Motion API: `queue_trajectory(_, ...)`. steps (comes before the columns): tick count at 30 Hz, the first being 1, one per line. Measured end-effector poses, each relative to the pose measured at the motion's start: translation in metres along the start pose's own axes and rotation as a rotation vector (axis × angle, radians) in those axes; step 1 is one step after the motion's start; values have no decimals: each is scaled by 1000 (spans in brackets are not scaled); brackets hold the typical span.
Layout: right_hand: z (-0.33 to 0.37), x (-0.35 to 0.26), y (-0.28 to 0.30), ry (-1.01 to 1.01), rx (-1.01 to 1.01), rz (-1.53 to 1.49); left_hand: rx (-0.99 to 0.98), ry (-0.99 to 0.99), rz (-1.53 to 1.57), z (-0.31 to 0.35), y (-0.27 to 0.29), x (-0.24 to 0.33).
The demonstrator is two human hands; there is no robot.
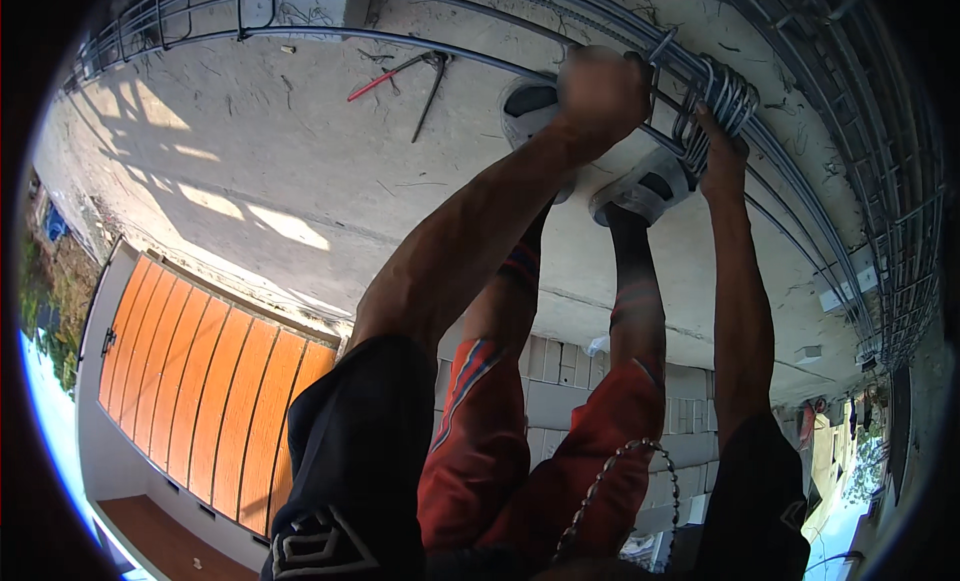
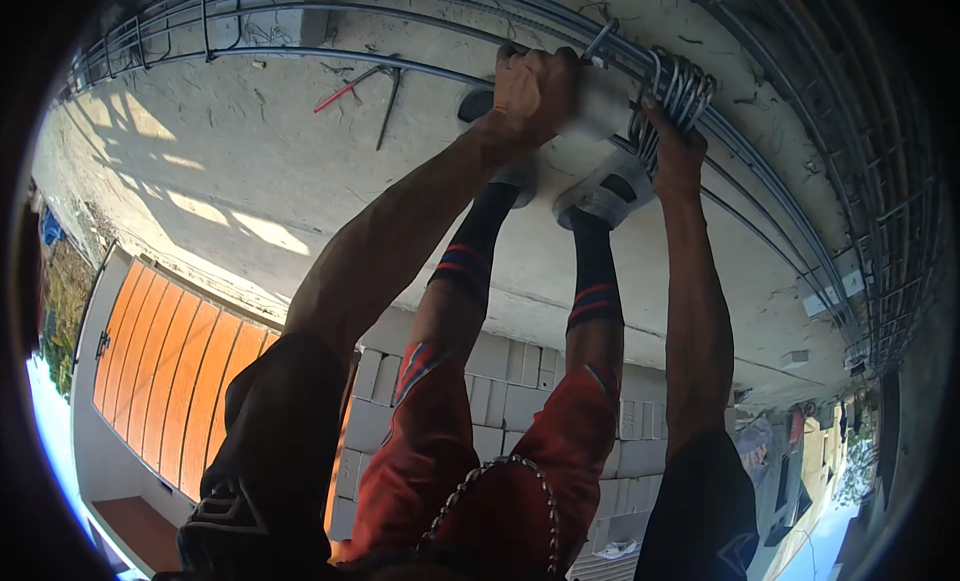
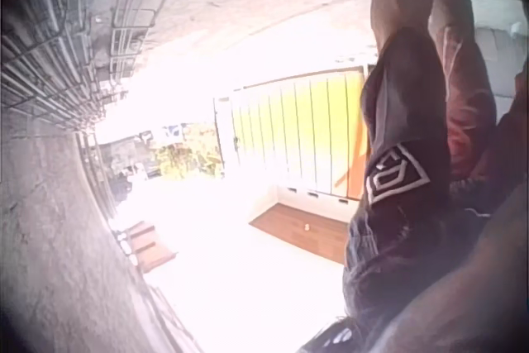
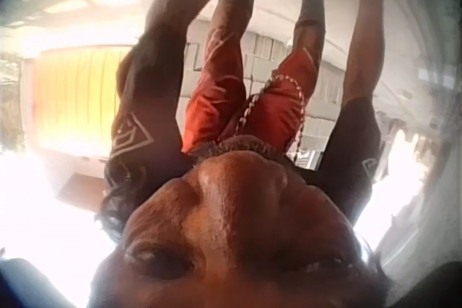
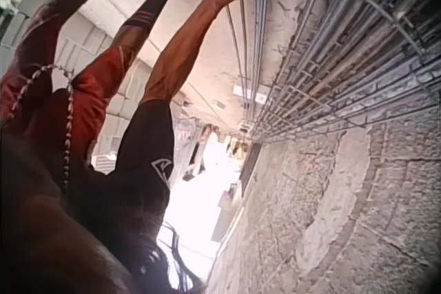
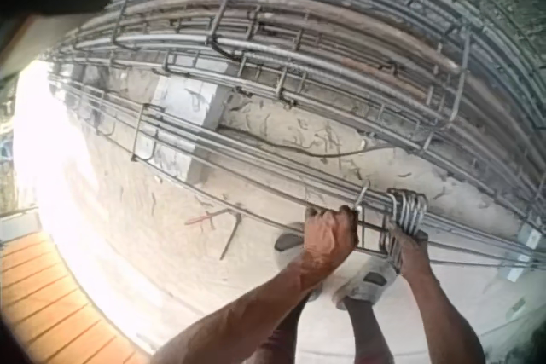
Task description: The person constructs a structural cage by positioning wire loops over parallel rebar rods and securing them by hand-twisting thin tie wires around the intersections using a pair of end-cutting pliers.
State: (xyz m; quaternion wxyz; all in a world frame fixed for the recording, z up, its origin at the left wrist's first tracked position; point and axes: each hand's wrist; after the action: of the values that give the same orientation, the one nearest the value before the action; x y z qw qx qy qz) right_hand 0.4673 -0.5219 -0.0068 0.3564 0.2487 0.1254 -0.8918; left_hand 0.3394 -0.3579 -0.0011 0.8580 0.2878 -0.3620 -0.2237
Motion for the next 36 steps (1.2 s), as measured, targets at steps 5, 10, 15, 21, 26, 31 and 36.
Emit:
queue_trajectory(5,-2,-8,-14,41,15,39,-7,-134,-225,-11,12,-30)
queue_trajectory(10,7,8,-2,70,40,-192,152,127,-22,13,14,-10)
queue_trajectory(15,-8,8,6,21,6,-102,166,185,-131,22,57,-83)
queue_trajectory(21,-4,-23,23,-18,-213,264,130,120,-165,26,74,-104)
queue_trajectory(26,-2,-11,24,-94,-209,126,260,138,-156,27,67,-109)
queue_trajectory(31,1,-11,24,-120,-171,42,461,-14,-129,28,68,-124)
queue_trajectory(36,9,-14,13,-121,-155,154,484,232,92,31,67,-147)
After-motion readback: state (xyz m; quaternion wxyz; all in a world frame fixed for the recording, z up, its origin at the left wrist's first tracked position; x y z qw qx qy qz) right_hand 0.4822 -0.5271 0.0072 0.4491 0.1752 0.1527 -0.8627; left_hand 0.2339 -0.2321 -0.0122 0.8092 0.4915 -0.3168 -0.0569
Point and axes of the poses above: each hand's wrist, its own z-axis away from the middle knuckle, its own y-axis out of the back of the hand, x = y × z, and after that the axes turned 14 degrees about -x, right-handed
